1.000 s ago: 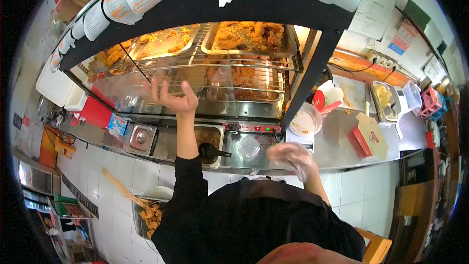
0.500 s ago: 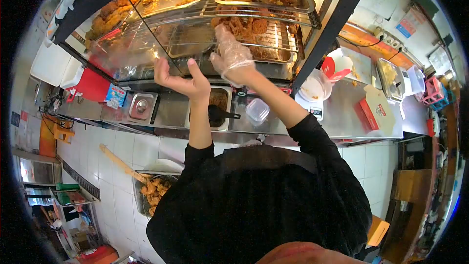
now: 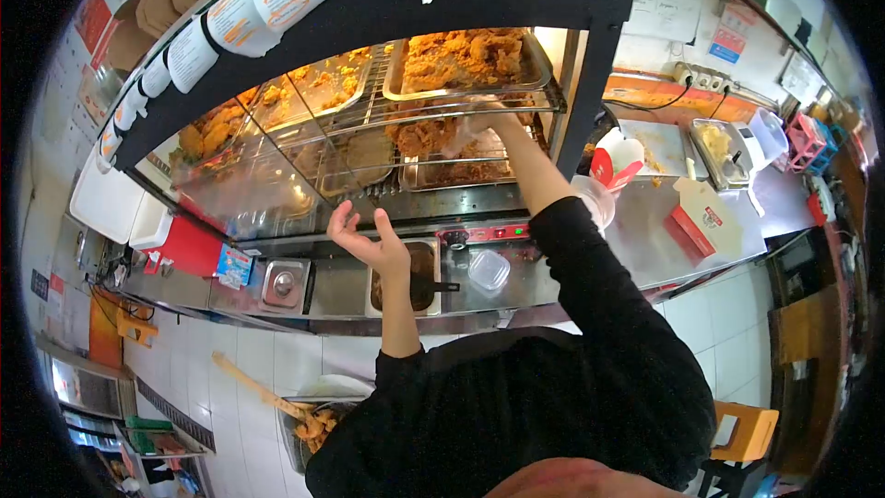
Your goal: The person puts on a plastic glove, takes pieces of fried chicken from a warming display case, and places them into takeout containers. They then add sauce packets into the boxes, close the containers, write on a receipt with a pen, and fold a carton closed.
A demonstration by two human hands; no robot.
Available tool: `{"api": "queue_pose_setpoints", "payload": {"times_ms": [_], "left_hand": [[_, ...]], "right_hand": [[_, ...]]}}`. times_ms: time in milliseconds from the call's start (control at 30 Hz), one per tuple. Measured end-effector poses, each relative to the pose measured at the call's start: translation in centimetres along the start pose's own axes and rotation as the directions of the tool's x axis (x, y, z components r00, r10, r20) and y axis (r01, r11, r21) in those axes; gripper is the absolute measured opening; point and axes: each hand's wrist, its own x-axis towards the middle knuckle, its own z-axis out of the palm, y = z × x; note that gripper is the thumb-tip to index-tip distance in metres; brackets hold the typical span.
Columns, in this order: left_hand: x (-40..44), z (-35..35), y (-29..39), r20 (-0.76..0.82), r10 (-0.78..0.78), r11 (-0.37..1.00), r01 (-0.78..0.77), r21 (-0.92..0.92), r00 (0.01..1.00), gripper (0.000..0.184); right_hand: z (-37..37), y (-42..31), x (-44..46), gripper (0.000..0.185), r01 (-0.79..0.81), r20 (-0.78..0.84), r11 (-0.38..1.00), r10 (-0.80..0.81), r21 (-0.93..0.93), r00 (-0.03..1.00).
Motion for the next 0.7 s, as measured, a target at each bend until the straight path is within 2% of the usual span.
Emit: {"api": "queue_pose_setpoints", "payload": {"times_ms": [133,167,267,300,367,433,500,633,700], "left_hand": [[-1.3,2.1,1.0,0.128,-0.073,0.983,0.093,-0.157,0.989,0.046],[-1.5,2.4,1.1,0.141,-0.053,0.981,0.079,-0.179,0.989,0.046],[-2.2,2.6,1.1,0.156,-0.027,0.986,0.052,-0.160,0.987,0.042],[-2.4,2.6,0.9,0.165,-0.057,0.983,0.085,-0.164,0.985,0.040],[-2.6,3.2,1.3,0.173,-0.123,0.971,0.155,-0.181,0.977,0.041],[-2.7,3.8,1.7,0.172,-0.137,0.962,0.173,-0.211,0.975,0.041],[-2.8,4.2,2.1,0.159,-0.107,0.957,0.145,-0.252,0.981,0.042],[-3.2,4.3,1.4,0.142,-0.135,0.939,0.173,-0.297,0.981,0.043],[-3.2,5.1,1.5,0.124,-0.252,0.895,0.280,-0.347,0.960,0.042]], "right_hand": [[0.9,0.3,0.0,0.073,0.010,0.049,1.000,-0.010,0.001,0.999],[0.2,-0.8,-2.1,0.078,0.035,0.027,0.998,-0.034,-0.054,0.999],[3.8,-1.1,-0.5,0.053,0.028,-0.261,0.993,0.003,0.112,0.965],[-0.6,-2.5,-4.1,0.055,-0.044,0.037,0.996,0.041,0.072,0.998],[-5.6,-4.7,-7.9,0.060,0.018,0.220,0.999,-0.024,0.031,0.975],[-5.9,-4.5,-8.1,0.074,0.066,0.234,0.997,-0.072,0.034,0.970],[-4.0,-3.4,-7.0,0.095,0.098,0.082,0.993,-0.103,0.063,0.991],[-2.7,-2.9,-7.3,0.092,-0.109,-0.089,0.976,0.128,0.188,0.988],[-2.3,-1.3,-7.7,0.087,0.238,-0.083,0.967,-0.246,-0.093,0.966]]}}
